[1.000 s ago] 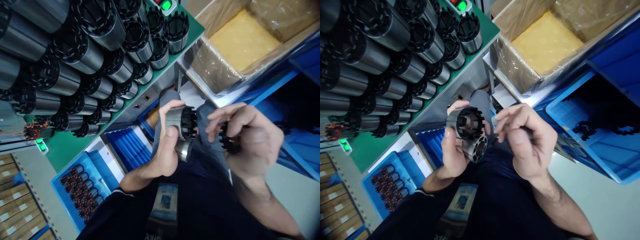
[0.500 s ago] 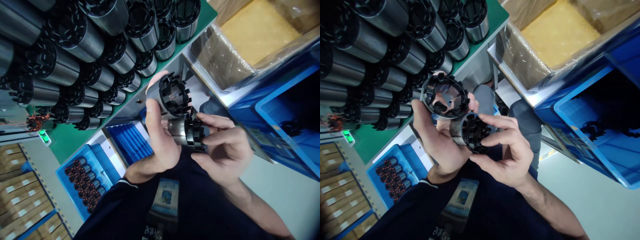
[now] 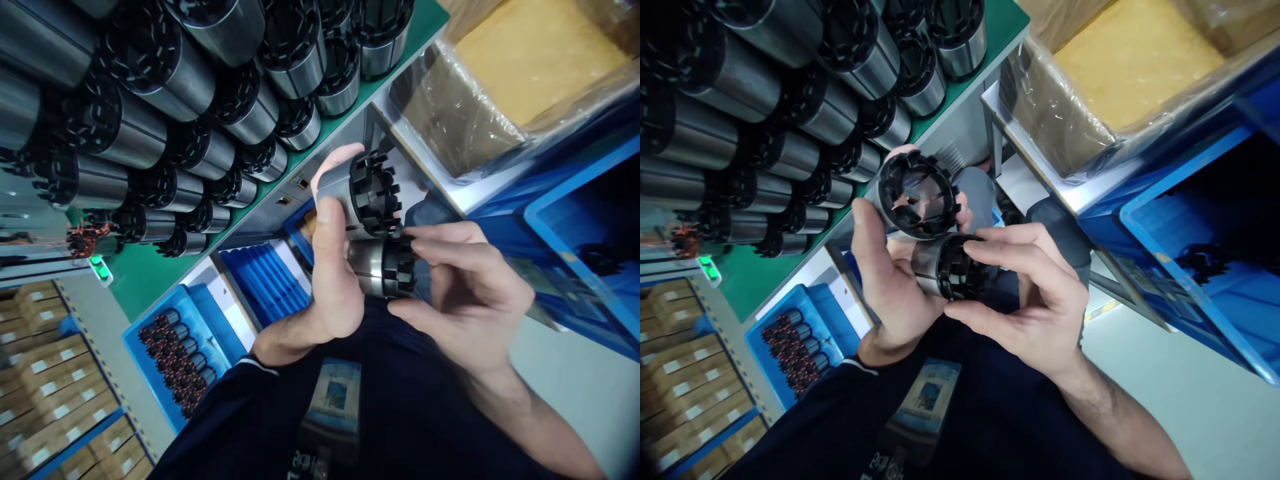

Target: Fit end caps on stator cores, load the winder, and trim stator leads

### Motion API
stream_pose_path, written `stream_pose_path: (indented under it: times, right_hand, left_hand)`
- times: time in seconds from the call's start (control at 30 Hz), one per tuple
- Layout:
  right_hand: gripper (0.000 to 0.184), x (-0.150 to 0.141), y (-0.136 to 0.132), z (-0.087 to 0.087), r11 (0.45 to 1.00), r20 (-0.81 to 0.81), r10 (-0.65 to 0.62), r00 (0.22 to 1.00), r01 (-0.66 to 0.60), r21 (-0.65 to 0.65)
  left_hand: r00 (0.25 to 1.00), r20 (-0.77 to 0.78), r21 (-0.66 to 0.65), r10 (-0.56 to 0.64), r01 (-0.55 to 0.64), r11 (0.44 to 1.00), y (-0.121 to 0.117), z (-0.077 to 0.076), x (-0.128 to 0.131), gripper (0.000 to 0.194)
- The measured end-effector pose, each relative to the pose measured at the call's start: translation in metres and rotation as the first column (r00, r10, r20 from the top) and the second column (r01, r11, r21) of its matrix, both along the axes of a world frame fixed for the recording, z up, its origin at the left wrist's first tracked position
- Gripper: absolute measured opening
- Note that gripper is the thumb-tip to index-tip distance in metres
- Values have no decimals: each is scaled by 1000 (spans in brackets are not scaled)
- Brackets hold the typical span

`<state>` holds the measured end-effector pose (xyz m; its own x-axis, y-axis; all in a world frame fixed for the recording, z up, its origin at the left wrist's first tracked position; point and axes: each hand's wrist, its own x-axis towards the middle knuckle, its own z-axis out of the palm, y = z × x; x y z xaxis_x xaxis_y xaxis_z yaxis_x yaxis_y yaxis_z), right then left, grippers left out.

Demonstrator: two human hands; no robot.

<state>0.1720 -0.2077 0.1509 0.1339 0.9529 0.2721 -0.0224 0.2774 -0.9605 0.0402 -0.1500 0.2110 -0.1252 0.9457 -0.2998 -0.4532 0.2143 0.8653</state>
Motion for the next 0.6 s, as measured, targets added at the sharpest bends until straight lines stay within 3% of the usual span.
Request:
stream_pose_path:
  times: [0.33,0.47,0.6]
  right_hand:
    - [76,14,1,7,997,140,24,990,-33,64]
    - [74,19,3,7,990,206,42,978,-68,123]
    - [68,18,1,13,996,246,38,968,-56,67]
  left_hand:
    - [988,73,-81,-136,142,987,-8,-4,-6,54]
    - [994,55,-68,-93,97,993,-5,-4,-3,41]
    - [995,29,-129,-95,98,987,-4,-2,-2,42]
